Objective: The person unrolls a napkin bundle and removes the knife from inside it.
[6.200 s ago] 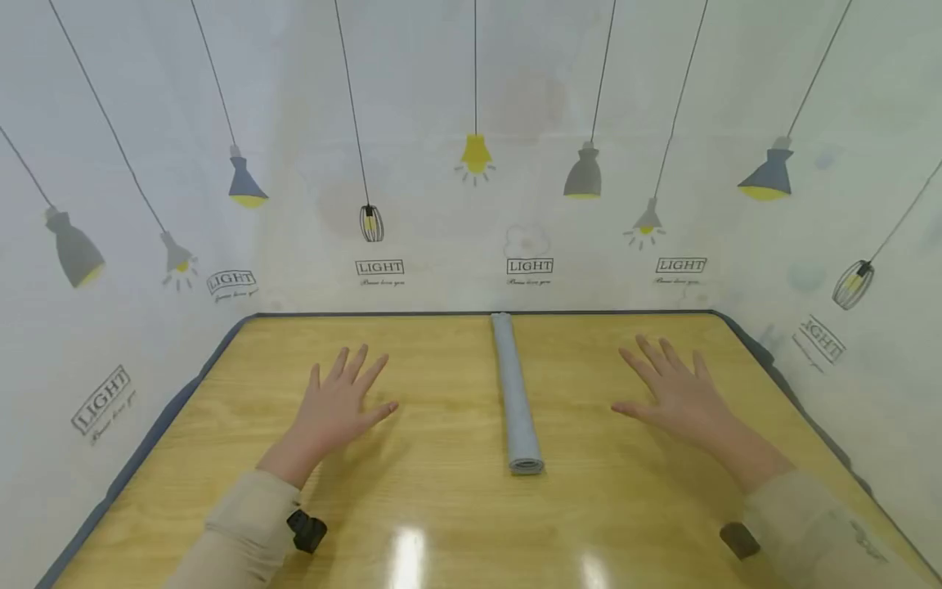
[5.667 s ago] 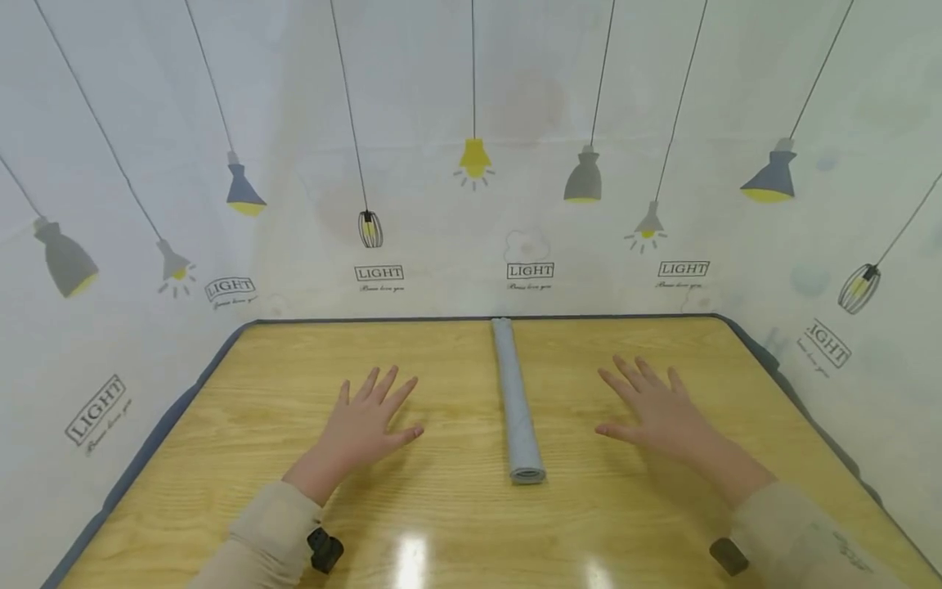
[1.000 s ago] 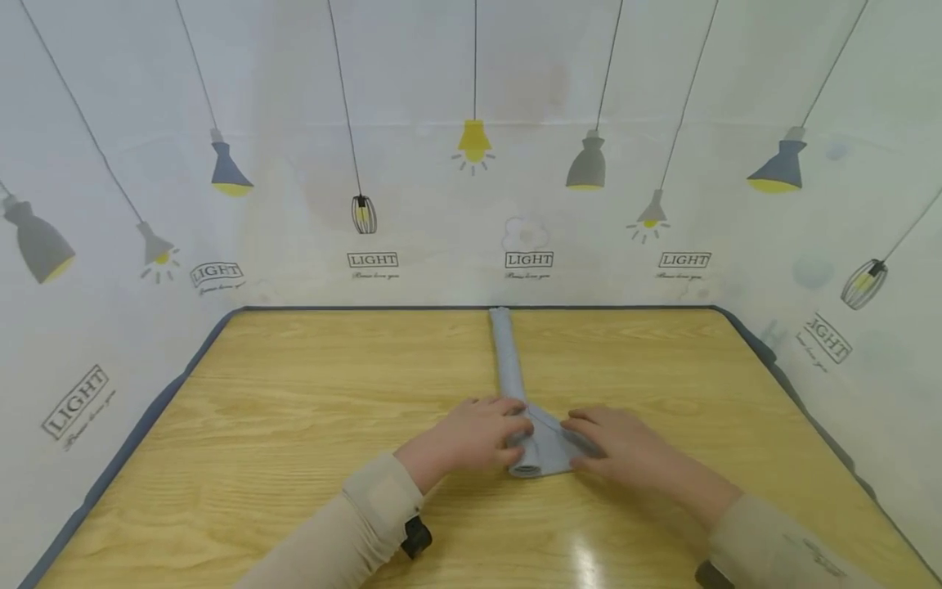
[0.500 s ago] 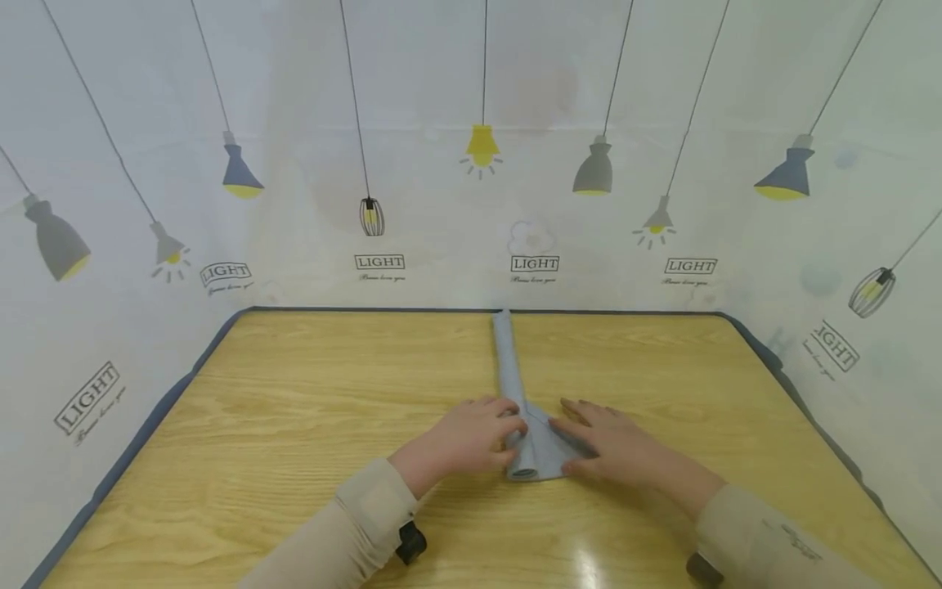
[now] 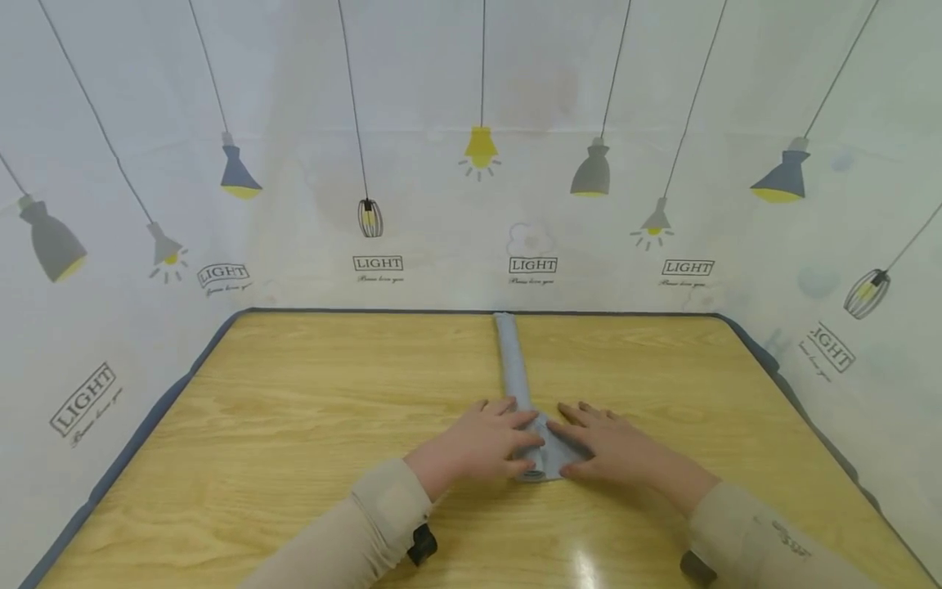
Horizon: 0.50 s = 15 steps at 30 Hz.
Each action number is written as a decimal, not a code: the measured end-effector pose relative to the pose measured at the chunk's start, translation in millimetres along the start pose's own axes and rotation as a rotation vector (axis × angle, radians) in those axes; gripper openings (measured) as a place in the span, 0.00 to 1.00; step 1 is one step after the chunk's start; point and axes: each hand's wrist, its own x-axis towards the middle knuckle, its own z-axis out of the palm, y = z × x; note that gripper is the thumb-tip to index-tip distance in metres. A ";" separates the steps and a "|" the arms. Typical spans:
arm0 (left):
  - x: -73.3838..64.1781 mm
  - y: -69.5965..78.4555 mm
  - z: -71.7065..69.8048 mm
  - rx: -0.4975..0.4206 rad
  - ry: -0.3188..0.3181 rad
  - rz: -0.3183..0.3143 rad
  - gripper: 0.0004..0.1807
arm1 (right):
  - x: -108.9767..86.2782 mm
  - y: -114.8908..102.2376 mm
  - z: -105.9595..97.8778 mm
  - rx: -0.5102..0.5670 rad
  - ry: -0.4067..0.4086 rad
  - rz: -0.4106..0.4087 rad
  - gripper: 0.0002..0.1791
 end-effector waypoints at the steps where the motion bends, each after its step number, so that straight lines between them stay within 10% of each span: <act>1: -0.2 0.4 0.2 0.007 0.002 -0.011 0.25 | -0.4 -0.8 -0.3 0.007 0.000 -0.001 0.42; 15: -4.2 -4.7 2.0 -0.012 0.113 -0.079 0.23 | -4.7 -11.3 1.2 0.012 -0.016 0.057 0.42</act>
